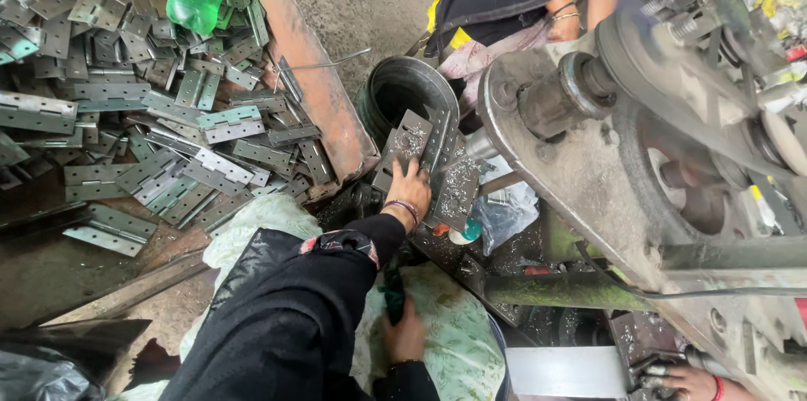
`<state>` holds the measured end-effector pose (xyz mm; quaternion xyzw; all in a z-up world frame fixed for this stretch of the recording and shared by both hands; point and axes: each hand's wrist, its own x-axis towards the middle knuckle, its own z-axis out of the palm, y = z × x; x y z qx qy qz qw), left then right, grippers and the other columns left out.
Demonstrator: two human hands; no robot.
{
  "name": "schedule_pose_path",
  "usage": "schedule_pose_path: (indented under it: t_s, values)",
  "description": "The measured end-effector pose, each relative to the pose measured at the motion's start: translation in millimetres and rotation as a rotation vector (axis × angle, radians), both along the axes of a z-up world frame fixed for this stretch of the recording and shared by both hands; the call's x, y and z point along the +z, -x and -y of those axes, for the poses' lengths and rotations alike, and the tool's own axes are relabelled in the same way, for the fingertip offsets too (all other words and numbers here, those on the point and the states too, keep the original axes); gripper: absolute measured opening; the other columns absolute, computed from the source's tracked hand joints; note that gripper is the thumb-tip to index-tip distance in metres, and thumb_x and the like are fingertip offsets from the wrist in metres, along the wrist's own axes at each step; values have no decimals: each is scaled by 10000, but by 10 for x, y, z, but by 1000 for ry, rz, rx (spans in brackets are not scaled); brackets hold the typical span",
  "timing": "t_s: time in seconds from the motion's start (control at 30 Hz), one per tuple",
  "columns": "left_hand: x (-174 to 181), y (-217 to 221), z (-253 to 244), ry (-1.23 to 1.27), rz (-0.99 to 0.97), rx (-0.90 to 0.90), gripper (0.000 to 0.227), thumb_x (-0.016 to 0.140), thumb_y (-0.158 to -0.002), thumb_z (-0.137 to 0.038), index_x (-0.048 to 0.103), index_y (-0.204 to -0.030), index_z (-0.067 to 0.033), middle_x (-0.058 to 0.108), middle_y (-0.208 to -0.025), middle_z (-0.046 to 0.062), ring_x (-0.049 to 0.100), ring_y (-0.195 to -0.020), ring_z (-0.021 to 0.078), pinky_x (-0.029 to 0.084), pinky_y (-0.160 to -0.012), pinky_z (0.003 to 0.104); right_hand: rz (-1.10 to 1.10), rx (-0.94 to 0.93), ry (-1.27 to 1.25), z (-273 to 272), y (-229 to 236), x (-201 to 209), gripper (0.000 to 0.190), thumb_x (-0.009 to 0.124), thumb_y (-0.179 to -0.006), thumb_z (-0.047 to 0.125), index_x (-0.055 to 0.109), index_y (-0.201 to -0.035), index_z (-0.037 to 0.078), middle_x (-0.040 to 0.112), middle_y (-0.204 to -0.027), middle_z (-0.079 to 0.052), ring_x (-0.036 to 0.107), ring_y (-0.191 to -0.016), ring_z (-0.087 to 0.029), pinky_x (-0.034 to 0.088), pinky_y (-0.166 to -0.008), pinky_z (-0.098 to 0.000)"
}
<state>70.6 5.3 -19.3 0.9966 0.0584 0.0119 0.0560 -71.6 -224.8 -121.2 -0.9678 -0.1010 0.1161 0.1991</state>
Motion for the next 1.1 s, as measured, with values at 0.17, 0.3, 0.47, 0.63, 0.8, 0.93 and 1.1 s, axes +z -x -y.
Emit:
schedule_pose_path:
  t_s: [0.17, 0.3, 0.47, 0.63, 0.8, 0.93, 1.1]
  values:
    - [-84, 63, 3, 35, 64, 9, 415, 432, -1035, -293, 689, -1319, -131, 516, -1495, 71, 270, -1487, 403, 195, -1130, 759, 89, 50, -124, 15, -8, -294, 655, 750, -846, 294, 502, -1419, 97, 731, -1039, -278, 712, -953, -455, 585, -778, -528]
    - [-76, 236, 90, -45, 55, -17, 392, 472, -1006, -311, 709, -1279, -161, 503, -1516, 75, 281, -1471, 411, 203, -1106, 755, 56, 55, -60, 44, 105, -146, 667, 741, -858, 306, 484, -1434, 87, 726, -1060, -278, 715, -968, -443, 585, -791, -517]
    - [76, 175, -14, -83, 88, 10, 342, 518, -1008, -288, 739, -1245, -176, 572, -1460, 85, 309, -1477, 413, 190, -1124, 769, -91, 106, 78, 71, -228, 360, 712, 741, -846, 328, 456, -1454, 89, 734, -1090, -267, 717, -971, -446, 574, -802, -525]
    - [189, -5, -61, -44, 21, 18, 333, 515, -1017, -291, 733, -1247, -190, 574, -1464, 98, 281, -1500, 415, 200, -1121, 752, -86, 49, 180, 48, -184, 189, 744, 724, -867, 361, 423, -1495, 100, 731, -1107, -266, 729, -986, -424, 594, -836, -502]
    - [145, 48, -80, -68, -51, -2, 390, 514, -1009, -314, 681, -1333, -177, 491, -1543, 95, 247, -1508, 420, 189, -1120, 755, -15, -40, 86, 22, 59, -283, 770, 721, -860, 367, 397, -1506, 101, 720, -1125, -255, 712, -990, -433, 580, -834, -527]
    - [102, 147, -18, -54, -44, -16, 444, 466, -1021, -317, 605, -1419, -178, 401, -1603, 54, 207, -1518, 404, 170, -1123, 769, -20, 3, 62, 76, 5, -139, 767, 719, -854, 377, 409, -1500, 105, 719, -1096, -270, 706, -976, -447, 577, -818, -535]
    - [111, 132, -135, -29, -120, -24, 450, 408, -1043, -299, 580, -1445, -191, 394, -1605, 51, 159, -1539, 418, 131, -1131, 792, -146, 55, 103, 137, -187, 272, 662, 709, -855, 408, 512, -1422, 128, 750, -1065, -250, 739, -928, -450, 577, -794, -529]
